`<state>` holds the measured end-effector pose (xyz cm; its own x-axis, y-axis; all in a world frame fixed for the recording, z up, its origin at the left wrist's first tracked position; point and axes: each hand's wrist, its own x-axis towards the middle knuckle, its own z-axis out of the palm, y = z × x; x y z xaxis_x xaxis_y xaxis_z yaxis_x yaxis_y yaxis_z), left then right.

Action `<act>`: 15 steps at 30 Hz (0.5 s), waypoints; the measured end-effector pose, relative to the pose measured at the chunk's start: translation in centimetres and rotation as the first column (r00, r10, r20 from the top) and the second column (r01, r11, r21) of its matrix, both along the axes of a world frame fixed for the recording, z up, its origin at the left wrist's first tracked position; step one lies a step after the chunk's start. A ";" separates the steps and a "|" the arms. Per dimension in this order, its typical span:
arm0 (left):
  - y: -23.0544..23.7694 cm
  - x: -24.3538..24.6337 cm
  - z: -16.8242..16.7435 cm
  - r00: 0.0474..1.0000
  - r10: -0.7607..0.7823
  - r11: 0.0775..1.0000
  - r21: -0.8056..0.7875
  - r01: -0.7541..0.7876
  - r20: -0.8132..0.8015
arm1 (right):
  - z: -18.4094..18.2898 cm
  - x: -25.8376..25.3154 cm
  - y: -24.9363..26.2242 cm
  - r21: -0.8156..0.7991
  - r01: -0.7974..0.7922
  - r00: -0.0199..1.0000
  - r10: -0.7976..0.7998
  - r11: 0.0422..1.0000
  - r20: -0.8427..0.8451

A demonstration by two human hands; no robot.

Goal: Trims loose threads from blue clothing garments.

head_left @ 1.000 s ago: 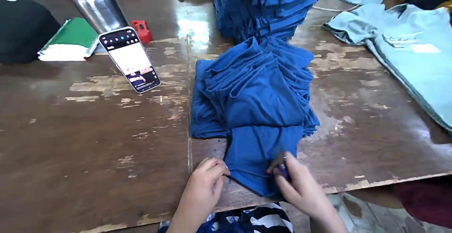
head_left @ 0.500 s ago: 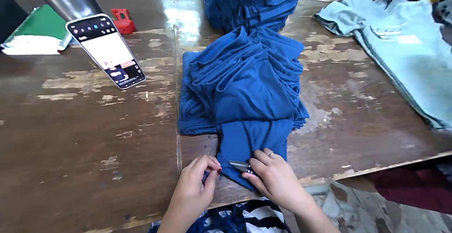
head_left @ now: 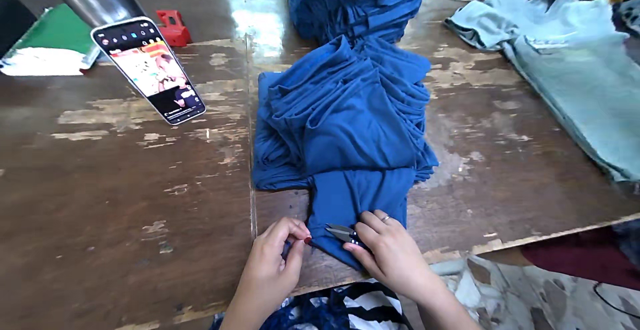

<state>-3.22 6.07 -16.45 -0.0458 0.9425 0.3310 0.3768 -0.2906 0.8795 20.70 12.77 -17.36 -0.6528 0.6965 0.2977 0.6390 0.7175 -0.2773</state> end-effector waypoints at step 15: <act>-0.1 0.2 -0.2 0.995 0.010 1.000 0.025 -0.013 0.098 | -0.1 -0.6 -0.2 0.037 0.043 0.999 -0.044 0.998 0.027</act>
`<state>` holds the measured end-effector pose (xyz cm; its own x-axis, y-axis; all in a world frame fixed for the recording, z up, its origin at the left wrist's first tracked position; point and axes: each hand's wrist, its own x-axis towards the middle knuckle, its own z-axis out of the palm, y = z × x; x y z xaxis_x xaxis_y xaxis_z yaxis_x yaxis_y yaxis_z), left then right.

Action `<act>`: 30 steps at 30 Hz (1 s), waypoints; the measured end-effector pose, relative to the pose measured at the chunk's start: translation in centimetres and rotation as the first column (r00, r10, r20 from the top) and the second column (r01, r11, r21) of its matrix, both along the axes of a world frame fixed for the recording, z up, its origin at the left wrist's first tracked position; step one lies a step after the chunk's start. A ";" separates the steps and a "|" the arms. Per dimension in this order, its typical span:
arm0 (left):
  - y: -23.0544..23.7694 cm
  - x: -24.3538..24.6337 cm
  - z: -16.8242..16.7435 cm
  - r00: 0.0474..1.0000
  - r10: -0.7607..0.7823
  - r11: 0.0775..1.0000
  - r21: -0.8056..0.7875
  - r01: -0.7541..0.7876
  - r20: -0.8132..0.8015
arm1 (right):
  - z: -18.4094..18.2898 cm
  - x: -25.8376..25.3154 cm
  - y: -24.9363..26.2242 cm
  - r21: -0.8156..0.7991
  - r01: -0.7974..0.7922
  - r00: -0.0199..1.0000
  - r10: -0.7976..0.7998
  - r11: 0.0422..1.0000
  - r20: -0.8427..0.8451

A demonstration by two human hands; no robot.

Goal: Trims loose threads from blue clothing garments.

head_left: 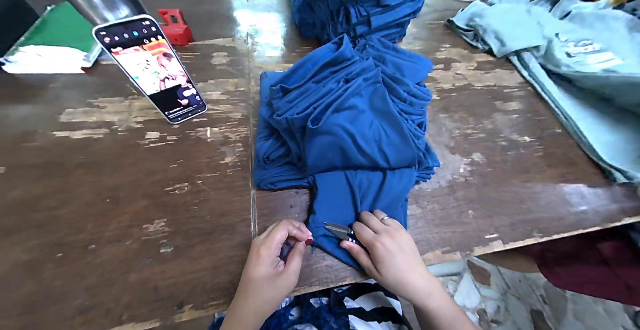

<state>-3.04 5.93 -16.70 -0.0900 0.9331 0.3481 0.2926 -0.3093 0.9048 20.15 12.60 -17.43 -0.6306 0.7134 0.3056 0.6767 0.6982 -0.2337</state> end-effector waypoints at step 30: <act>1.3 3.2 3.3 0.919 -0.073 0.996 0.012 0.084 -0.387 | 0.4 2.1 0.3 -0.338 -0.317 0.719 -0.008 0.886 -0.694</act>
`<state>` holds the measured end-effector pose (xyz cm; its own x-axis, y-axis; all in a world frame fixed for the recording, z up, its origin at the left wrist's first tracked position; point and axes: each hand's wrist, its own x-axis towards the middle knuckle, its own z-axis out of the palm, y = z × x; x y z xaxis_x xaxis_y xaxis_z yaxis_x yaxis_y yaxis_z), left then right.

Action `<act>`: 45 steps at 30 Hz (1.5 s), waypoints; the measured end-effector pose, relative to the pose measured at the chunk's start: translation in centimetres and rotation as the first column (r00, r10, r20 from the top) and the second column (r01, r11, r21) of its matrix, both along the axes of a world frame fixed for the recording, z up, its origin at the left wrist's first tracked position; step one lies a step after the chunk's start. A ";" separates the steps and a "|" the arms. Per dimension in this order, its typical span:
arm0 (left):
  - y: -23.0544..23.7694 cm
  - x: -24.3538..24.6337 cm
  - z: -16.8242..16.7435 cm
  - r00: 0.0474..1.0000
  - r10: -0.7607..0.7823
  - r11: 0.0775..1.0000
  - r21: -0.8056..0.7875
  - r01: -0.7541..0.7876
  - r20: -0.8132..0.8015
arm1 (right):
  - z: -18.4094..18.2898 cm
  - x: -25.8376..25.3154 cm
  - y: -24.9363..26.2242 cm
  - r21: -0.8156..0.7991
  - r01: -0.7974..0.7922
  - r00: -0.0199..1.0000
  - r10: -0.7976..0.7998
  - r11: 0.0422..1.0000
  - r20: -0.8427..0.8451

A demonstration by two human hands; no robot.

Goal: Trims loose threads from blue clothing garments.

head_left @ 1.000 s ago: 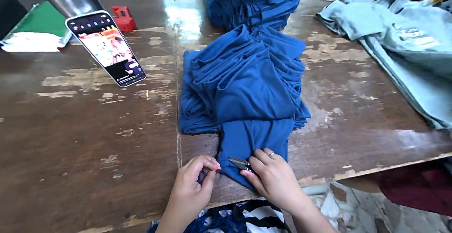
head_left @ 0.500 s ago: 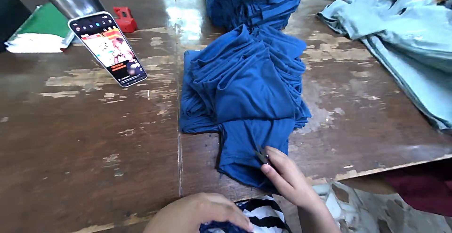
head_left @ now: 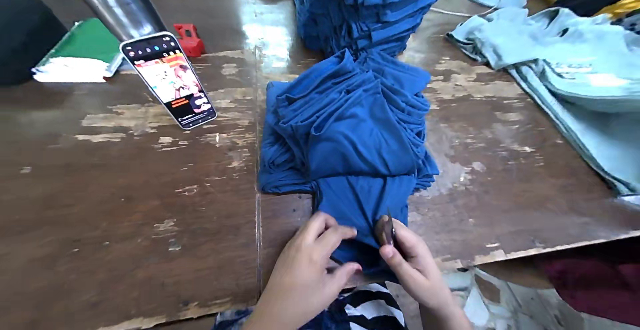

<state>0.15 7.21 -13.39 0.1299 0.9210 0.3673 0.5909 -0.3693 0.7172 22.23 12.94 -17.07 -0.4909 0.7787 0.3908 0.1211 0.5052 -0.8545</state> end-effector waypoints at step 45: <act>0.9 1.0 -3.4 0.963 0.269 0.940 0.224 -0.259 -0.015 | 2.8 1.6 0.4 0.194 0.009 0.992 0.016 0.981 -0.128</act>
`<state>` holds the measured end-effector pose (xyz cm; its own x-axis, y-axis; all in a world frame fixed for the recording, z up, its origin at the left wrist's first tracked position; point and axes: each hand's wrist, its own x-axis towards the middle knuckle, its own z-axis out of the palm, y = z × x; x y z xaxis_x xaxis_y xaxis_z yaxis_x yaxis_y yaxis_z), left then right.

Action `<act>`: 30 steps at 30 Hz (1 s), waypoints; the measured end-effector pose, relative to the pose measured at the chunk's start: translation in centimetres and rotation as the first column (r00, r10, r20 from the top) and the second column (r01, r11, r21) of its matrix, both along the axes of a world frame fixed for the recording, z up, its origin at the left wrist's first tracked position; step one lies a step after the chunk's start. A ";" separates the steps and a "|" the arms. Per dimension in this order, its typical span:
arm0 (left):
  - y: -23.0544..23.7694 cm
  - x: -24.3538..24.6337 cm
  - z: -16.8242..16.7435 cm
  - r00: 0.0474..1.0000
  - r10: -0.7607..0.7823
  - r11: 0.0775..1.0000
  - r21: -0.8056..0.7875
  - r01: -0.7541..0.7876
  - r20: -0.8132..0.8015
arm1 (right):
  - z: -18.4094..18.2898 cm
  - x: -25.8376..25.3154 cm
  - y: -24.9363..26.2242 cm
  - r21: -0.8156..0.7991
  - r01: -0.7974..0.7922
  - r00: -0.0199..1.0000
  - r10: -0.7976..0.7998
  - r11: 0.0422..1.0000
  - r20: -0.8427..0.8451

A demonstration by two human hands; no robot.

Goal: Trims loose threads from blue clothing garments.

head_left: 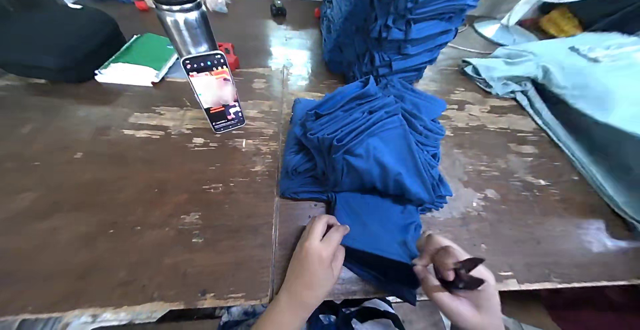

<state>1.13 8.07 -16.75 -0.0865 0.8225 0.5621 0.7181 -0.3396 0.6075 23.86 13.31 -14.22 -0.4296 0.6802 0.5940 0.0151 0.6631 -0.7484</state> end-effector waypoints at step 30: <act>-1.9 1.2 -1.0 0.529 -0.206 0.960 0.067 0.270 0.823 | -2.5 -7.4 1.1 0.461 0.053 0.987 -0.115 0.886 0.109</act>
<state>2.31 6.21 -17.71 -0.2757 0.9131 0.3003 -0.2008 -0.3602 0.9110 16.50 14.37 -16.74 -0.4770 0.3852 0.7900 0.1616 0.9219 -0.3520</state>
